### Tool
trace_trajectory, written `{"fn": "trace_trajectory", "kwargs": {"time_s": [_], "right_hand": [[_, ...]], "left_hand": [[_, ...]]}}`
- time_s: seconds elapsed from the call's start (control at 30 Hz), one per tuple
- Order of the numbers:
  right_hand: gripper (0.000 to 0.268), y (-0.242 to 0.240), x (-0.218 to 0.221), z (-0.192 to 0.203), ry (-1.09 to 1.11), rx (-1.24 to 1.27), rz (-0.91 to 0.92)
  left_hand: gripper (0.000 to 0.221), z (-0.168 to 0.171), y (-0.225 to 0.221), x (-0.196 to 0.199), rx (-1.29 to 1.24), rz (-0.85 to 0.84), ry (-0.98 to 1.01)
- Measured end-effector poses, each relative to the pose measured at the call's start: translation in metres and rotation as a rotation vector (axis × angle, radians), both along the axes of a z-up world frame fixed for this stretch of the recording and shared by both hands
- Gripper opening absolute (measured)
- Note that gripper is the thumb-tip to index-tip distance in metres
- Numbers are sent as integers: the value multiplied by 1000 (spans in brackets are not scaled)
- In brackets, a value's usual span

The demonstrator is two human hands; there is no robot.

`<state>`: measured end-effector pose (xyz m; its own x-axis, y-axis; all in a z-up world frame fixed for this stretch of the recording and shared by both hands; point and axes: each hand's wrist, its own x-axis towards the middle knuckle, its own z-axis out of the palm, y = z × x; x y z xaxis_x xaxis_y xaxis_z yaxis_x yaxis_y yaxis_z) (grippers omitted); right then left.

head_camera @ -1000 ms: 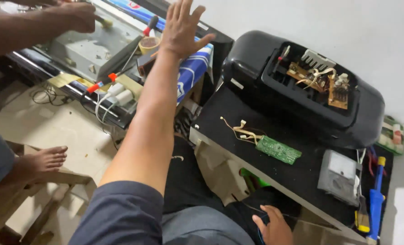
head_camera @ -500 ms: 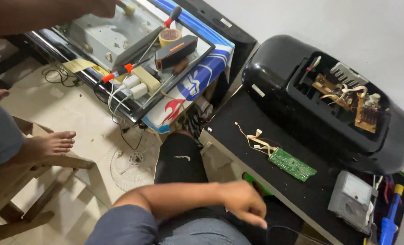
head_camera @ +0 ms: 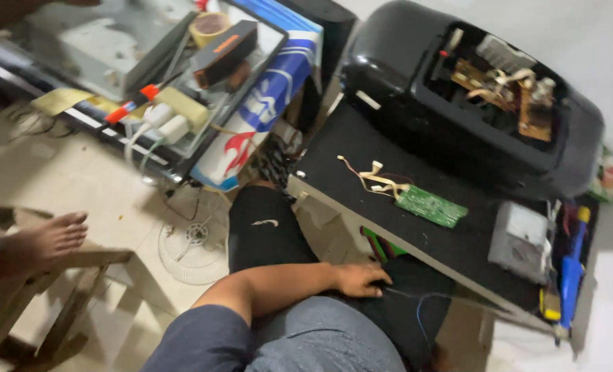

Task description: Diagnosing a fault on a printed circuit board using a multimeter probe at a repair bench.

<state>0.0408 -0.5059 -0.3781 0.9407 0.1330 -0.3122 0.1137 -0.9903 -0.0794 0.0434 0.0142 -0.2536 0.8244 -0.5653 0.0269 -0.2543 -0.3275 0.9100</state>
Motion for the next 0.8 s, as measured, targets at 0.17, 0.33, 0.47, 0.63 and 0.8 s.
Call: {"fn": "trace_trajectory", "kwargs": {"time_s": [0.17,0.33,0.47,0.63,0.8], "right_hand": [[73,172,11,167,-88,293,-405],[45,218,-1,223,-510,785,-341],[29,236,-20,250,-570,848,-54],[28,270,-7,272,-250,579,380],[10,256,-19,296,-212,832,125]], "left_hand": [[39,-4,15,2,298,-85,221],[48,-2,23,-2,500,-3,314],[33,58,14,-17,487,73,64],[15,130,-3,-18,196,252,-249],[15,157,16,-28,186,267,-223]]}}
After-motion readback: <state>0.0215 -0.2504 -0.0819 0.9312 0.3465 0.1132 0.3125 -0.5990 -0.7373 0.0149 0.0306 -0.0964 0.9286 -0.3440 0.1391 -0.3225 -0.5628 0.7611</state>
